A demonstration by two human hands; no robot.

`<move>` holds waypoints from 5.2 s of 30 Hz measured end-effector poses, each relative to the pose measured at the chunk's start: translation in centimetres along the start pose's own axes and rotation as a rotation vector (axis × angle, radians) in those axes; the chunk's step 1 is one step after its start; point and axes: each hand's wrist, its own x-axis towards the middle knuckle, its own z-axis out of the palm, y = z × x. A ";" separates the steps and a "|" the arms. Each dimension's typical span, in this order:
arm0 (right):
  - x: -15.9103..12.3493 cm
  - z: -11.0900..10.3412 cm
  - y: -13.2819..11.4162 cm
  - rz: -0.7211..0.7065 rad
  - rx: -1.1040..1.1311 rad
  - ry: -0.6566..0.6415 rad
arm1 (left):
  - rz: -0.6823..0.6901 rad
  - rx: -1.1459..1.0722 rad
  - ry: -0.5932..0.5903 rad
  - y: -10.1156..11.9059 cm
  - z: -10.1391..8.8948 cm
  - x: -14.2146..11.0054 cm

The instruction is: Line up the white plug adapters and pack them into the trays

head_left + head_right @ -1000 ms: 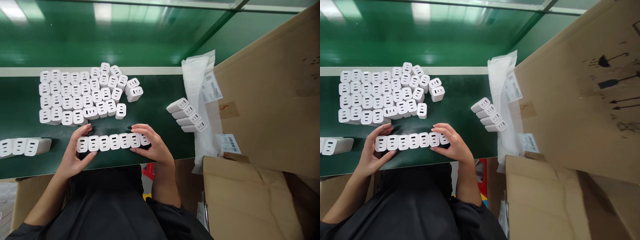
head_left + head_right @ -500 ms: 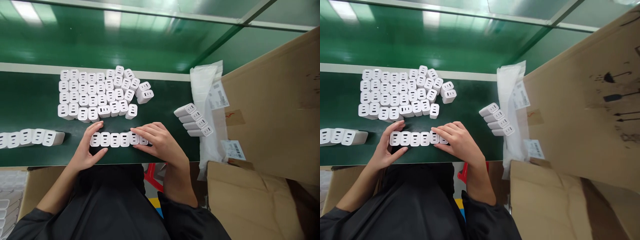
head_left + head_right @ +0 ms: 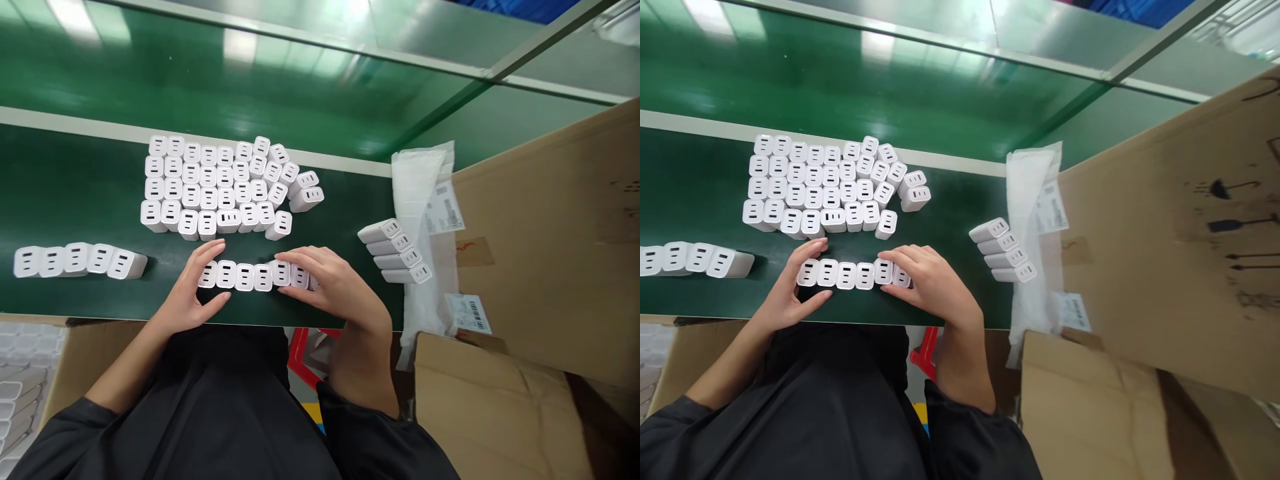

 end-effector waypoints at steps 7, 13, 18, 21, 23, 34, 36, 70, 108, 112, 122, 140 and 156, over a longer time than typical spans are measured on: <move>1.0 1.1 -2.4 -0.026 -0.265 -0.051 | -0.012 -0.018 0.007 -0.1 0.1 -0.1; 1.7 2.1 -3.1 -0.077 -0.363 -0.051 | -0.014 -0.057 0.021 -0.3 0.1 -0.4; 1.7 2.6 -2.9 -0.092 -0.357 -0.011 | -0.025 -0.108 0.022 -0.4 0.0 -0.6; 1.7 2.7 -2.8 -0.090 -0.356 -0.001 | -0.030 -0.094 0.024 -0.4 0.0 -0.5; 1.8 2.7 -2.8 -0.087 -0.358 -0.002 | -0.028 -0.069 0.027 -0.3 0.0 -0.5; 2.5 2.0 -2.2 -0.074 -0.379 0.034 | -0.026 -0.033 0.030 -0.3 0.0 -0.5; 2.9 1.2 -1.9 -0.075 -0.339 0.100 | -0.028 -0.032 0.032 -0.3 0.0 -0.5; 4.6 5.9 -6.5 -0.076 -0.042 0.194 | -0.051 -0.281 0.090 -0.7 -0.1 -1.1; -3.9 0.3 2.6 0.524 -0.105 0.419 | -0.035 0.132 -0.016 0.4 0.0 -0.1; -5.4 1.0 1.3 0.512 0.040 0.752 | -0.036 0.168 -0.021 0.3 0.1 -0.1; -4.8 5.5 -0.8 0.283 0.621 0.379 | -0.030 0.199 -0.139 1.3 1.8 1.4; 3.4 9.6 -7.1 -0.043 0.572 0.194 | 0.184 0.606 -0.083 -0.5 -4.0 -1.3; 8.7 11.9 -11.3 -0.019 0.105 0.225 | 0.006 0.875 0.628 0.1 -13.2 -10.4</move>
